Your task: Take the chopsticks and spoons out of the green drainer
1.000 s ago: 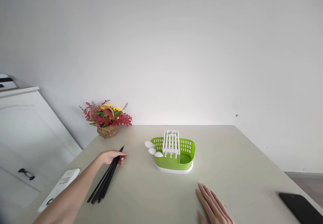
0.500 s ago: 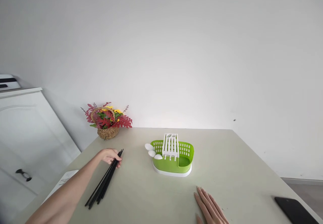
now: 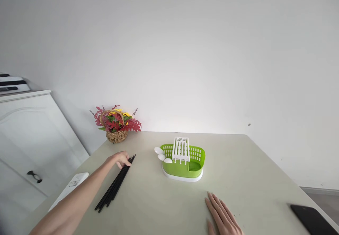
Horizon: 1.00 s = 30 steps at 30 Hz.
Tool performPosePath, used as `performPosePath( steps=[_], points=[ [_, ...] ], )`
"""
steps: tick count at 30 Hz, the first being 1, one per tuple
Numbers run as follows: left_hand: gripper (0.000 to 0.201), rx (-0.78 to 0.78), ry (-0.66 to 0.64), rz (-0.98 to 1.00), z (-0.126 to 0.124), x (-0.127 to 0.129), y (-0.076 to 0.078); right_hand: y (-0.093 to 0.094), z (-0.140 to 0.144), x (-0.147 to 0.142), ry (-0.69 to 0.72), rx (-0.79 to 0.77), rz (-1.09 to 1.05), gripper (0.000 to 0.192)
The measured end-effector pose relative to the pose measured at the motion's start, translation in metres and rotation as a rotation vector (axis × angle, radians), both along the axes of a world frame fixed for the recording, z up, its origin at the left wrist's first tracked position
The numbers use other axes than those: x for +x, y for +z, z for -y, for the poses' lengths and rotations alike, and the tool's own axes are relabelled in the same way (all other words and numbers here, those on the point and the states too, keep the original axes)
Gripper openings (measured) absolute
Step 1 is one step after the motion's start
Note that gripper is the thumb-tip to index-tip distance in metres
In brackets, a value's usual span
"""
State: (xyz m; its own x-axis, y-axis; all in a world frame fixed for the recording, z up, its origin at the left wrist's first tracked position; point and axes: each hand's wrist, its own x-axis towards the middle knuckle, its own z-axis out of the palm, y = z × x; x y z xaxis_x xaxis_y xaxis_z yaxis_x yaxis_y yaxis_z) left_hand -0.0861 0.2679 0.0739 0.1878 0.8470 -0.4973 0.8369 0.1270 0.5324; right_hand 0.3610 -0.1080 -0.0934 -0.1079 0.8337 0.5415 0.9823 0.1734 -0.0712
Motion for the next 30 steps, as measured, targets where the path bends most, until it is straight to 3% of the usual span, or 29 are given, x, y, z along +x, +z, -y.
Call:
performPosePath(
  steps=[3, 8, 14, 16, 18, 30],
  points=[
    [0.054, 0.069, 0.026, -0.195, 0.003, -0.001, -0.001, 0.002, 0.002, 0.0, 0.011, -0.016, -0.026, 0.075],
    [0.066, 0.371, 0.045, -0.354, 0.032, 0.005, -0.014, 0.007, 0.004, -0.003, 0.016, 0.017, -0.048, 0.073],
    [0.068, 0.772, 0.047, -0.46, 0.105, 0.008, -0.08, 0.004, 0.006, -0.006, -0.001, -0.002, -0.078, 0.069],
    [0.071, 0.816, 0.051, -0.495, 0.121, 0.005, -0.099, 0.003, 0.007, -0.005, -0.007, -0.017, -0.084, 0.067],
    [0.073, 0.782, 0.044, -0.508, 0.131, 0.004, -0.109, 0.003, 0.008, -0.005, -0.006, -0.02, -0.081, 0.066],
    [0.076, 0.734, 0.008, -0.526, 0.144, 0.005, -0.106, 0.002, 0.013, -0.002, -0.042, -0.131, -0.089, 0.063]
  ],
)
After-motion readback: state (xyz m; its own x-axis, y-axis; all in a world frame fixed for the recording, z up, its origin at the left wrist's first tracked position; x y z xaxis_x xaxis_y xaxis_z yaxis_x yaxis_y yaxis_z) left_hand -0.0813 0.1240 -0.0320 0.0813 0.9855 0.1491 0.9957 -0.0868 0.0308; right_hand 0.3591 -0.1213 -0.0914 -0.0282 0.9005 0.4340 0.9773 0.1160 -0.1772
